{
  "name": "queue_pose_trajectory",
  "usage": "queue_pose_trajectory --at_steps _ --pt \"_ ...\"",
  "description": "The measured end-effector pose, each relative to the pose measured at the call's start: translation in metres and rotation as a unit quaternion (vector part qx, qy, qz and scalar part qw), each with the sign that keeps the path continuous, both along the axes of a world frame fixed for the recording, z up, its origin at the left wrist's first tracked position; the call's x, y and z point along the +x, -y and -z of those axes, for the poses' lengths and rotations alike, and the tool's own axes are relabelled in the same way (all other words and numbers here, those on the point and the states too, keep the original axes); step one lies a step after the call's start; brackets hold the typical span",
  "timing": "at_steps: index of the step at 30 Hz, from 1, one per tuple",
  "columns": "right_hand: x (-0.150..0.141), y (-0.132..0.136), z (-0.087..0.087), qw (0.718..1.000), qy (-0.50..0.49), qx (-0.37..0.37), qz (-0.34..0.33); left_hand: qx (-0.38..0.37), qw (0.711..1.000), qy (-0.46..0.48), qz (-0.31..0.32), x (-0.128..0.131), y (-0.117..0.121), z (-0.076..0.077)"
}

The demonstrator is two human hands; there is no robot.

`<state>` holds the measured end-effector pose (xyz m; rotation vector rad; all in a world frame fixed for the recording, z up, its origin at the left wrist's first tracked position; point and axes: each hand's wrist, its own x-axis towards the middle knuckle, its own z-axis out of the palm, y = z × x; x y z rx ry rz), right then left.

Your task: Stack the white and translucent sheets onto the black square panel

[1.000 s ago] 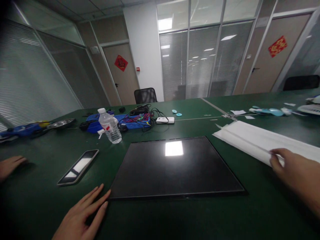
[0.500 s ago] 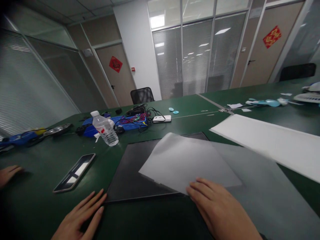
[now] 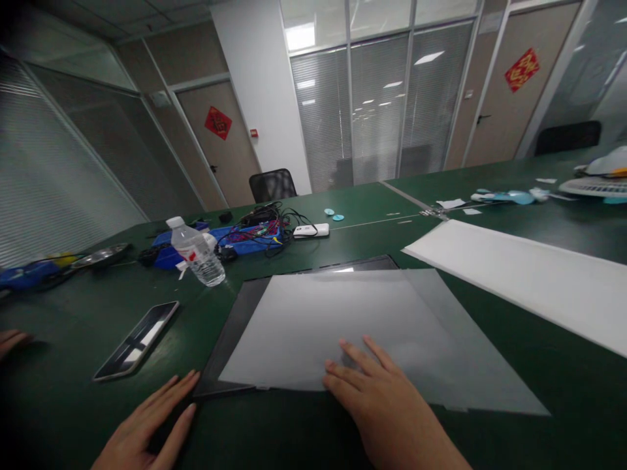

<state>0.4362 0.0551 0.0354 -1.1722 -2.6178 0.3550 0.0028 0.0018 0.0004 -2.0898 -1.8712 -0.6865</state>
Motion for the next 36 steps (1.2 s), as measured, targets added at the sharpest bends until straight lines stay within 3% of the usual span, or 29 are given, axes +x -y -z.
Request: queue_pose_trajectory --at_steps 9,15,19,23,27,31,36 --pt "-0.029 -0.007 -0.042 0.99 0.043 -0.135 -0.015 -0.022 0.997 -0.047 0.06 -0.006 -0.002 0.0" --pt "-0.035 -0.005 -0.037 0.994 0.023 -0.104 -0.007 -0.046 0.997 -0.036 0.042 -0.009 -0.004 0.007" --pt "0.007 0.006 -0.02 0.998 0.006 0.038 0.051 -0.05 0.998 -0.029 0.039 -0.009 -0.003 0.006" --pt "0.09 0.008 0.006 0.977 0.001 0.169 0.133 -0.055 0.998 -0.012 0.03 -0.005 -0.002 0.004" --pt "0.158 -0.002 0.031 0.965 0.02 0.132 0.226 -0.059 0.998 -0.007 0.021 -0.003 -0.001 0.005" --pt "0.174 -0.005 0.046 0.947 0.002 0.112 0.302 -0.063 0.997 -0.017 0.028 -0.003 0.001 0.006" --pt "0.165 -0.001 0.048 0.946 -0.008 0.133 0.296 -0.067 0.997 -0.021 0.027 -0.004 0.002 0.004"
